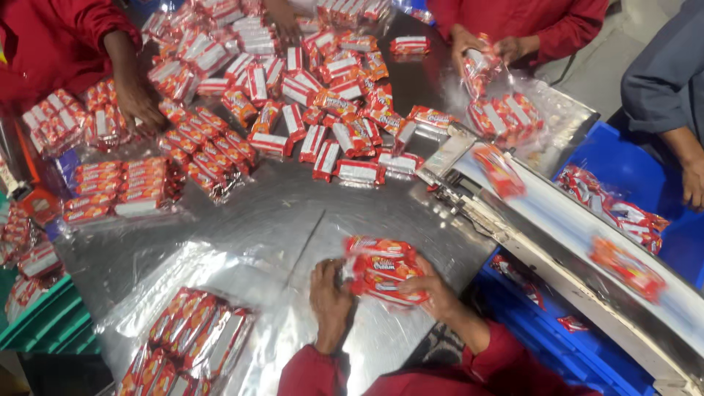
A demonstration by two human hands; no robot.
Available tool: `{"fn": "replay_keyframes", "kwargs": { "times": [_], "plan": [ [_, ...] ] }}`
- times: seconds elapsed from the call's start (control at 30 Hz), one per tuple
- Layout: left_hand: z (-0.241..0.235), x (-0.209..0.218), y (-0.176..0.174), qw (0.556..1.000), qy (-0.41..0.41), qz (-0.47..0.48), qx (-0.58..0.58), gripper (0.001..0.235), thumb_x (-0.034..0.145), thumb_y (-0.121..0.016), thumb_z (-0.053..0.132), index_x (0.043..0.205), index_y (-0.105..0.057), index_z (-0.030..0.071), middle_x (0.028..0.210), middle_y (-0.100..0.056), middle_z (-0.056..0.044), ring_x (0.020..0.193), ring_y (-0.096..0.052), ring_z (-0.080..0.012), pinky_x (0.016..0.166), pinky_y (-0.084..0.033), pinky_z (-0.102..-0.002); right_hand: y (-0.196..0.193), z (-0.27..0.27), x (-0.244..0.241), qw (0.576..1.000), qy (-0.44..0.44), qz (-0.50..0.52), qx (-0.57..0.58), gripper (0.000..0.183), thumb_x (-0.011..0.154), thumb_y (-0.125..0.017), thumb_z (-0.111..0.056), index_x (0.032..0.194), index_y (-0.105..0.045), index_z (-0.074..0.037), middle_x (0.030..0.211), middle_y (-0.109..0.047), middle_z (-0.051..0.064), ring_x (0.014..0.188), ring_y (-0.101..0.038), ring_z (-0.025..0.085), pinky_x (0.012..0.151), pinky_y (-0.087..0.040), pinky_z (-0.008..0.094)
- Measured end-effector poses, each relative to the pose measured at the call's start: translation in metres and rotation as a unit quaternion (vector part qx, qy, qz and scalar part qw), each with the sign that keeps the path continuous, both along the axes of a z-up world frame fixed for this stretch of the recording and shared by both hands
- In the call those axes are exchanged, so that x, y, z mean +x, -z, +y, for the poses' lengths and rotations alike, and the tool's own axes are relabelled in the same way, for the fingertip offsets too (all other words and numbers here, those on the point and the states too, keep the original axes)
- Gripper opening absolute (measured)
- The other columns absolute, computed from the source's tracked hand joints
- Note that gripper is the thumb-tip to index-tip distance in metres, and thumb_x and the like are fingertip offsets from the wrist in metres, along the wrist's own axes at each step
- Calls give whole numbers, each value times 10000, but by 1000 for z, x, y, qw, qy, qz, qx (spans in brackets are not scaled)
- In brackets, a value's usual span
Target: The person places small snack packets onto a plastic sheet on a metal table, folds the sheet over them, and moves the bundle toward a conveyor belt. Other workers are visible in the background performing similar tasks.
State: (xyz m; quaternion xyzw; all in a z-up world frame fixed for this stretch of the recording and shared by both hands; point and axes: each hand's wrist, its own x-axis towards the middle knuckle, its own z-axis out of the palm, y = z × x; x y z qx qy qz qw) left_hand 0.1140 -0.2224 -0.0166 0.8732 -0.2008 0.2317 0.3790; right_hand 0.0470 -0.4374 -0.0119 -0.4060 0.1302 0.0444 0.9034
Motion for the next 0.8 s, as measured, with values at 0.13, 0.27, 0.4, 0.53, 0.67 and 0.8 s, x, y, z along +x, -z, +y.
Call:
{"fn": "replay_keyframes", "kwargs": {
  "times": [0.13,0.27,0.4,0.53,0.67,0.8],
  "plan": [
    [1,-24,-37,981,141,61,-115,742,819,-658,77,1528,-440,74,1449,-495,-192,1088,-678,-404,757,-582,-406,8,20,0,992,-77,101,8,586,797,-671,-159,1366,-538,-116,1119,-716,126,912,-700,295,628,-575,452],
    [-12,-71,-39,964,209,146,69,787,769,-570,24,1534,-425,140,1582,-462,-149,976,-723,-369,656,-602,-420,2,54,2,895,25,-114,-430,545,870,-720,-238,1352,-507,-102,1235,-704,114,1132,-691,241,876,-578,363],
    [-30,-88,-17,985,167,30,29,557,944,-609,116,1488,-523,201,1459,-522,-124,1016,-735,-379,729,-616,-442,-15,27,7,952,55,-127,-275,687,817,-756,-294,1387,-481,-27,1340,-606,183,1206,-610,294,1014,-512,445],
    [-54,-63,4,969,112,176,131,326,867,-607,142,1188,-590,194,1371,-519,-174,818,-716,-386,638,-567,-510,-31,-19,15,764,-35,72,-640,737,820,-703,-545,1283,-568,12,1056,-719,215,964,-713,346,850,-543,469],
    [-78,-64,2,966,117,186,136,368,917,-589,154,1282,-573,195,1299,-533,-179,820,-695,-418,641,-557,-521,-56,-34,-3,615,-166,110,-763,891,932,-625,-665,1436,-456,50,924,-737,236,909,-716,383,832,-522,505],
    [-92,-66,-14,951,168,187,179,601,865,-566,108,1452,-510,225,1420,-484,-178,746,-704,-416,568,-559,-521,-88,-104,-48,735,-21,-69,-675,502,855,-725,-460,1339,-640,-358,1120,-743,63,825,-798,236,742,-603,398]
  ]
}}
